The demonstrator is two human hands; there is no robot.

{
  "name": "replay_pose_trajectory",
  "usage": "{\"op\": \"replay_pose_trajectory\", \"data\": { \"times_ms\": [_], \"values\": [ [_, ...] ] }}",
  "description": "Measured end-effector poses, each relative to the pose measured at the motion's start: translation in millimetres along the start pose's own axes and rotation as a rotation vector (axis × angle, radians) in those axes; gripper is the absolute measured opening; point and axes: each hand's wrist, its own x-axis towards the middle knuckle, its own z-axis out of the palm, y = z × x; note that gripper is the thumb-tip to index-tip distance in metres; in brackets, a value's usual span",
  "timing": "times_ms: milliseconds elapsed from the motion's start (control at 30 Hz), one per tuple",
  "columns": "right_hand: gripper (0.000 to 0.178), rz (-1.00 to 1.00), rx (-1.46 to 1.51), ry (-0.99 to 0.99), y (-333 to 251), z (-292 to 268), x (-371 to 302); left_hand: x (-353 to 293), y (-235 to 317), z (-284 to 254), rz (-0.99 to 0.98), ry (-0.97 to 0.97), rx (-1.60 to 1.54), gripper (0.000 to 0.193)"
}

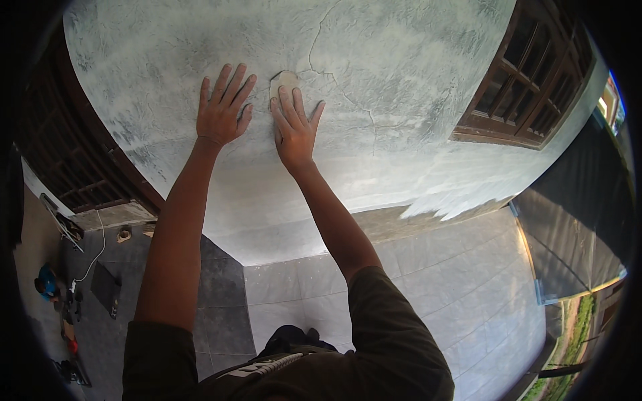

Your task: Sand the textured surface of an exterior wall using a small sanding block.

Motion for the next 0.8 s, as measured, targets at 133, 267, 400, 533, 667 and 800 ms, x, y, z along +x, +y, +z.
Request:
{"op": "replay_pose_trajectory", "data": {
  "times_ms": [133,267,400,533,667,800],
  "values": [
    [0.046,0.021,-0.026,-0.105,18,12,-84,4,6,0,0.000,0.015,-0.003,0.062],
    [0.044,0.006,-0.013,-0.096,4,8,-35,-2,-1,0,0.005,-0.003,0.018,0.062],
    [0.042,0.020,0.013,-0.018,0,4,-11,0,1,2,0.008,0.004,0.027,0.062],
    [0.043,0.018,-0.021,-0.125,20,21,-87,1,4,6,0.009,0.028,0.015,0.064],
    [0.045,-0.001,0.018,-0.067,-3,8,-11,-4,-4,1,0.007,0.018,0.020,0.064],
    [0.050,-0.027,0.039,-0.037,2,8,-13,1,0,1,-0.002,0.013,0.013,0.063]
  ]
}}
